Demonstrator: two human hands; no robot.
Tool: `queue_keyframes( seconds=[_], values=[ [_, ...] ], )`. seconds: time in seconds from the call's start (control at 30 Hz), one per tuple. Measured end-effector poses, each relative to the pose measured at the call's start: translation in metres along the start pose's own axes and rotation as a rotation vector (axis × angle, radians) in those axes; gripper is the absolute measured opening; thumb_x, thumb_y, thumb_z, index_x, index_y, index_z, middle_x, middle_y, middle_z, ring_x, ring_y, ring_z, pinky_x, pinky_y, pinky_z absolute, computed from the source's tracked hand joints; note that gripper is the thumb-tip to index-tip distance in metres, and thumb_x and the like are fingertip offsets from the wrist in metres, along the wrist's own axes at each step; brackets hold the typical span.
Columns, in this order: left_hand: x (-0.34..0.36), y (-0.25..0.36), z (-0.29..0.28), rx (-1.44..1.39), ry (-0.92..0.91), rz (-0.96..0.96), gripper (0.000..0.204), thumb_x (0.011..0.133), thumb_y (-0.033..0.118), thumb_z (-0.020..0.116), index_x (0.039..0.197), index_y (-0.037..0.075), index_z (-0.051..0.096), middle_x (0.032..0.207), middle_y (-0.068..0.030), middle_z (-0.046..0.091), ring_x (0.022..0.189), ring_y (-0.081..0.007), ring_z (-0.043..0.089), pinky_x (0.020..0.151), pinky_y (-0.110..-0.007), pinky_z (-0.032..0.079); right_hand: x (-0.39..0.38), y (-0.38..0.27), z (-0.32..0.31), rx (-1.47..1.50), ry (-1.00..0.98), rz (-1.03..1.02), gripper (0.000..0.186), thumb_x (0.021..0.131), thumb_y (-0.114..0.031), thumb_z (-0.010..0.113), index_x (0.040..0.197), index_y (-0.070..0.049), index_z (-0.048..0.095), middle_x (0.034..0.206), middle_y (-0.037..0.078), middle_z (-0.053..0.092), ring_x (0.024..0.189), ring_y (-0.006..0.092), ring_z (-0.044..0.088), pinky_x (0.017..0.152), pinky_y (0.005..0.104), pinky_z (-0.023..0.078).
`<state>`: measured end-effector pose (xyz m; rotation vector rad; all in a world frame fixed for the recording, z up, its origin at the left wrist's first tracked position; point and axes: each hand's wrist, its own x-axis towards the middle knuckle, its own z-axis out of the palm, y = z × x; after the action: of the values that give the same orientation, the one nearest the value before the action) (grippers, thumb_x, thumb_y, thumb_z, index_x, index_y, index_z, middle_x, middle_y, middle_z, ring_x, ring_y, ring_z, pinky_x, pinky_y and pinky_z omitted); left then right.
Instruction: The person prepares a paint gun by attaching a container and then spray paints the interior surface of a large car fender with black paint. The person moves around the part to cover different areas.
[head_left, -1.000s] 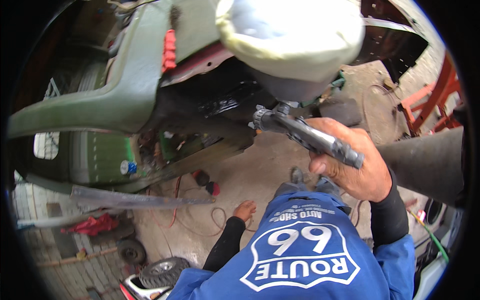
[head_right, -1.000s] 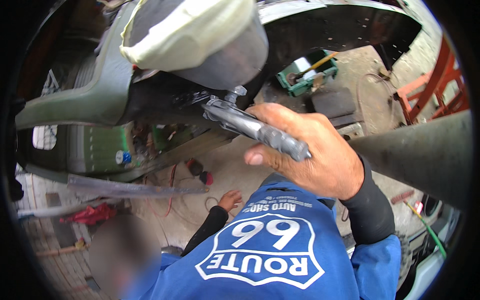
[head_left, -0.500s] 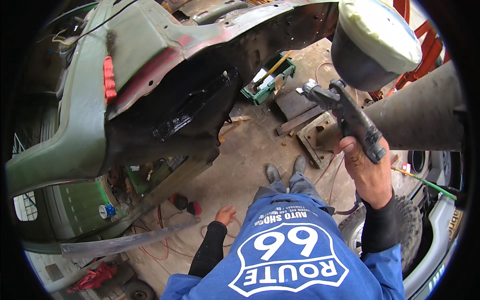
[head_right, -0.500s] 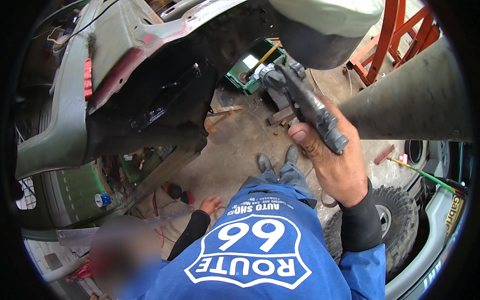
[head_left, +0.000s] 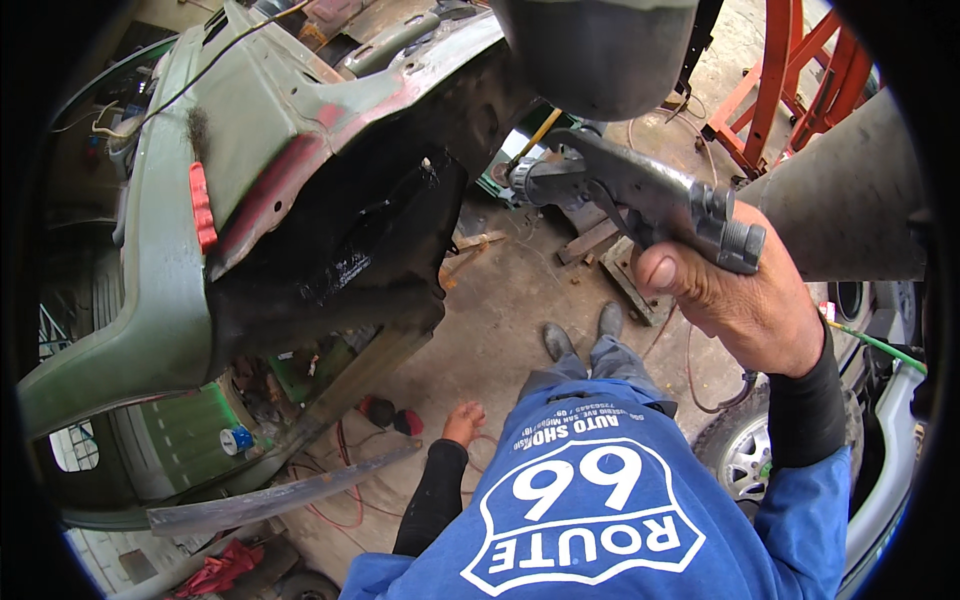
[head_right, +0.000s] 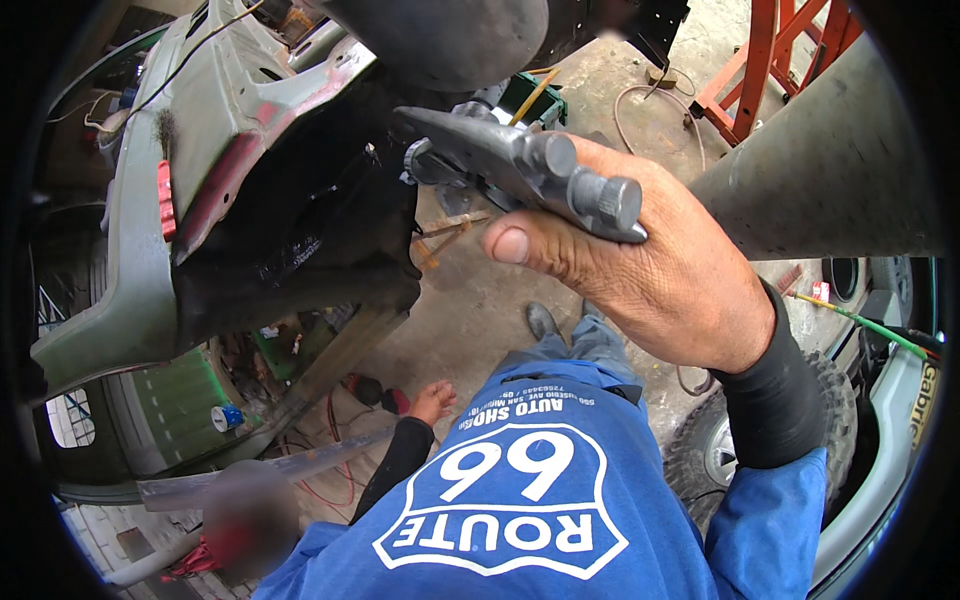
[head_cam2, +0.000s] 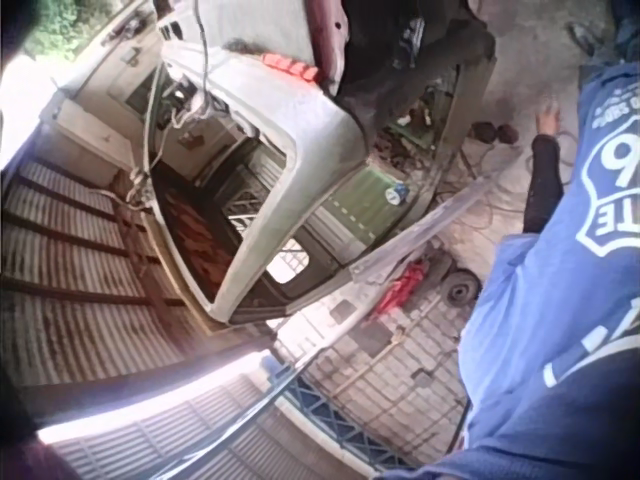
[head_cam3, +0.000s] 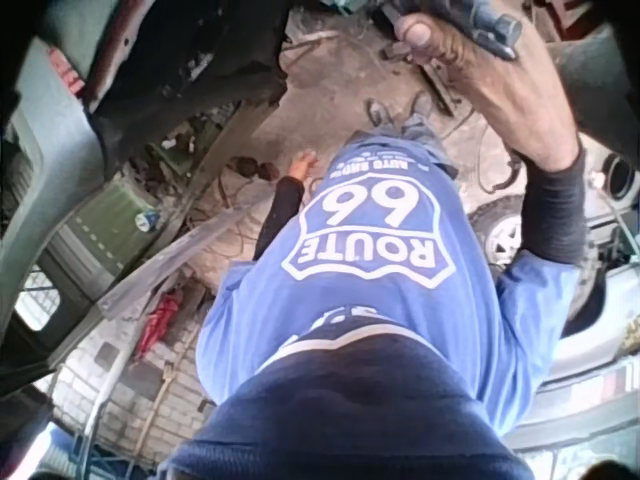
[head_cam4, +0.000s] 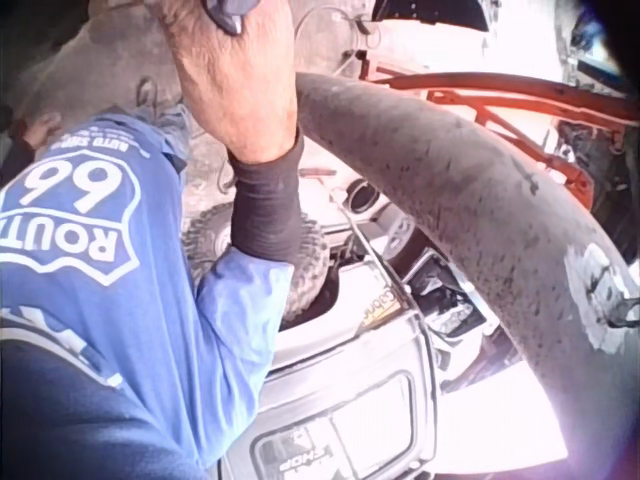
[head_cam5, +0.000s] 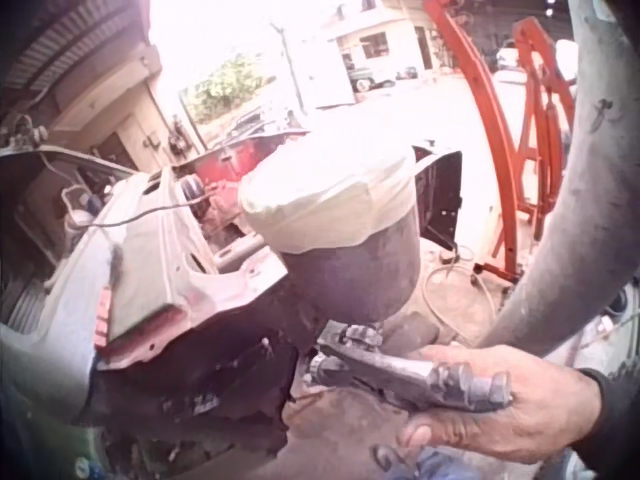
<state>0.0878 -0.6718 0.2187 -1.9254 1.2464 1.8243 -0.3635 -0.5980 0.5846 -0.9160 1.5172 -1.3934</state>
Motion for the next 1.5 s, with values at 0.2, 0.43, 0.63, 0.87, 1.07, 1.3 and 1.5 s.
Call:
queue_keyframes(
  seconds=[0.2,0.43,0.63,0.87,1.07,1.3,1.5],
  values=[
    [-0.003,-0.024,-0.004,-0.030,0.010,-0.047,0.046,0.095,0.030,0.059,0.133,0.005,0.051,0.110,-0.0065,0.064,0.094,-0.0172,0.064,0.071,-0.032,0.050,0.001,0.022,-0.015,-0.094,0.087,-0.048,0.046,0.090,-0.036,0.071,0.115,0.001,0.058,0.087,0.002,0.055,0.078,0.0108,0.048,0.069,0.0276,0.043],
    [-0.009,-0.017,-0.002,-0.012,0.007,-0.055,0.049,0.096,0.031,0.057,0.134,0.002,0.049,0.110,-0.0074,0.063,0.092,-0.0169,0.064,0.073,-0.032,0.051,-0.014,0.053,-0.043,-0.119,0.428,-0.050,0.059,0.090,-0.046,0.068,0.122,0.002,0.056,0.092,0.003,0.056,0.084,0.0124,0.050,0.077,0.0270,0.045],
    [-0.004,0.005,-0.001,0.040,0.000,-0.018,0.052,0.096,0.032,0.058,0.136,0.001,0.048,0.114,-0.0097,0.064,0.097,-0.0188,0.064,0.076,-0.034,0.052,-0.016,0.066,-0.047,-0.074,0.540,-0.072,0.059,0.089,-0.049,0.066,0.121,0.001,0.057,0.091,0.002,0.055,0.085,0.0117,0.048,0.078,0.0262,0.043],
    [-0.007,0.027,0.003,0.061,0.004,0.028,0.052,0.096,0.031,0.058,0.137,0.002,0.047,0.116,-0.0102,0.064,0.098,-0.0193,0.064,0.078,-0.035,0.051,-0.032,0.069,-0.024,-0.004,0.253,-0.120,0.058,0.088,-0.046,0.070,0.121,0.000,0.057,0.087,0.003,0.059,0.080,0.0119,0.055,0.071,0.0289,0.048],
    [-0.005,0.017,-0.006,0.101,-0.033,0.025,0.053,0.097,0.031,0.057,0.138,0.001,0.046,0.115,-0.0102,0.064,0.098,-0.0183,0.064,0.077,-0.034,0.052,-0.022,0.097,-0.021,-0.077,0.241,-0.295,0.044,0.090,-0.041,0.069,0.099,0.000,0.057,0.068,0.005,0.056,0.063,0.0117,0.053,0.059,0.0299,0.045],
    [0.013,-0.003,-0.019,0.124,-0.071,0.010,0.053,0.098,0.032,0.054,0.139,0.000,0.045,0.117,-0.0110,0.063,0.100,-0.0188,0.064,0.076,-0.033,0.052,0.029,0.130,-0.043,-0.406,0.784,-0.428,0.034,0.093,-0.032,0.067,0.088,-0.004,0.049,0.063,0.007,0.042,0.060,0.0106,0.041,0.054,0.0302,0.039],
    [0.020,-0.007,-0.025,0.057,-0.065,0.018,0.053,0.097,0.031,0.055,0.138,0.000,0.044,0.118,-0.0130,0.062,0.100,-0.0200,0.064,0.076,-0.034,0.052,0.051,0.140,-0.055,-0.322,0.937,-0.321,0.041,0.095,-0.043,0.062,0.090,-0.003,0.051,0.064,0.003,0.042,0.061,0.0092,0.041,0.054,0.0281,0.038]
  ],
)
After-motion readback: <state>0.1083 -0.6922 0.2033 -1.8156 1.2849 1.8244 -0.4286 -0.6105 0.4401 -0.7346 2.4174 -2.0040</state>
